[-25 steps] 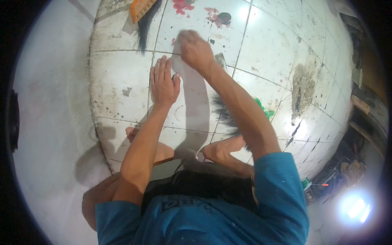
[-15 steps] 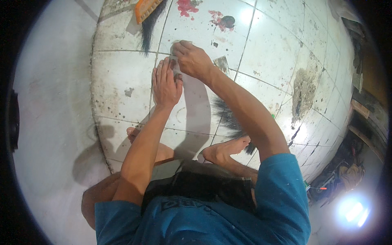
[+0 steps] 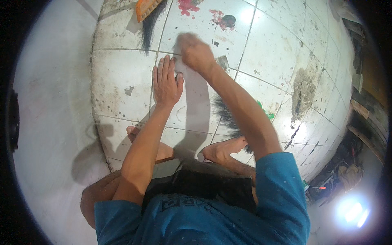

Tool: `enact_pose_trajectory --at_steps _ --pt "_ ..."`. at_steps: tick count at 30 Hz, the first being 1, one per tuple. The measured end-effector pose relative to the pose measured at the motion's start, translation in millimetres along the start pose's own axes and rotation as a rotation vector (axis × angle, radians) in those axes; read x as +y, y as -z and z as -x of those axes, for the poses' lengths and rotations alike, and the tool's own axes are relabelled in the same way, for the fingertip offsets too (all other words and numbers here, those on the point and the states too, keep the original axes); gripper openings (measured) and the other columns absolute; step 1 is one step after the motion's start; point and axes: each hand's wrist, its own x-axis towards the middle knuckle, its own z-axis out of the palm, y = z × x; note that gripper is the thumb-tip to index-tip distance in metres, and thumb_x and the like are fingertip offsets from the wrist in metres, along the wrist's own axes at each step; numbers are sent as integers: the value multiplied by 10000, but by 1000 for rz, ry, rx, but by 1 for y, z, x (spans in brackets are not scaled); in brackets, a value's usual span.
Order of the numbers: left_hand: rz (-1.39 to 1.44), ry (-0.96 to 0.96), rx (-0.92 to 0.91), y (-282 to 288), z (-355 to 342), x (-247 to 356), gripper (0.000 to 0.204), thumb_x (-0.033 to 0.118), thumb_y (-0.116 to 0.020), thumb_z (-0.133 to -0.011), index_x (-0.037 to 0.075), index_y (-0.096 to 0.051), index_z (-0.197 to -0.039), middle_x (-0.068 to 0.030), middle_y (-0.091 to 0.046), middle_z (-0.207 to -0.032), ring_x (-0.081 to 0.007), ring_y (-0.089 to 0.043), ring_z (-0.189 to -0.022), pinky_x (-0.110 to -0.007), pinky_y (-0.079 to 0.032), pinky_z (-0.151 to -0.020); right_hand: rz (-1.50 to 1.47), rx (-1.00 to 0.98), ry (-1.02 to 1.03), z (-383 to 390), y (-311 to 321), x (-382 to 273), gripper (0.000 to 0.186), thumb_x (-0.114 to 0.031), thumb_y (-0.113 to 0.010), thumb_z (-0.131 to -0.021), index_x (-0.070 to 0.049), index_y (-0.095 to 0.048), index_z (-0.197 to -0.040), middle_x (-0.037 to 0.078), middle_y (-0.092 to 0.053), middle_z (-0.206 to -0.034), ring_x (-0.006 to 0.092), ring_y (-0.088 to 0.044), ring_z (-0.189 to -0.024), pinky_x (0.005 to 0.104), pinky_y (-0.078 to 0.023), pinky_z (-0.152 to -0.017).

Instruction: The person scrapes debris from the tiled floor using a metal scraper and then sweeps the loosened material with a green broom. The person alternates between scraping and sweeping to clear the area.

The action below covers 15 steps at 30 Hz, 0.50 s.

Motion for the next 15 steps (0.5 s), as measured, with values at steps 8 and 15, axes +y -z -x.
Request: enact_pose_trajectory --at_steps 8,15 --pt "9 10 -43 2 5 2 753 340 -585 -996 29 -409 -1659 -114 -311 -1792 -278 -258 -1665 -538 -146 -1368 -3 116 77 6 -3 -7 325 -47 -685 -844 -4 -744 -1160 136 -719 -1327 346 -673 -1254 412 -605 -1027" --pt "9 12 -48 4 2 2 686 363 -546 -1057 72 -420 -1666 -111 -338 -1780 -293 -289 -1652 -541 -161 -1363 -8 147 -48 2 2 5 377 -4 -678 -858 18 -737 -1229 196 -738 -1307 371 -674 -1255 427 -589 -1071"
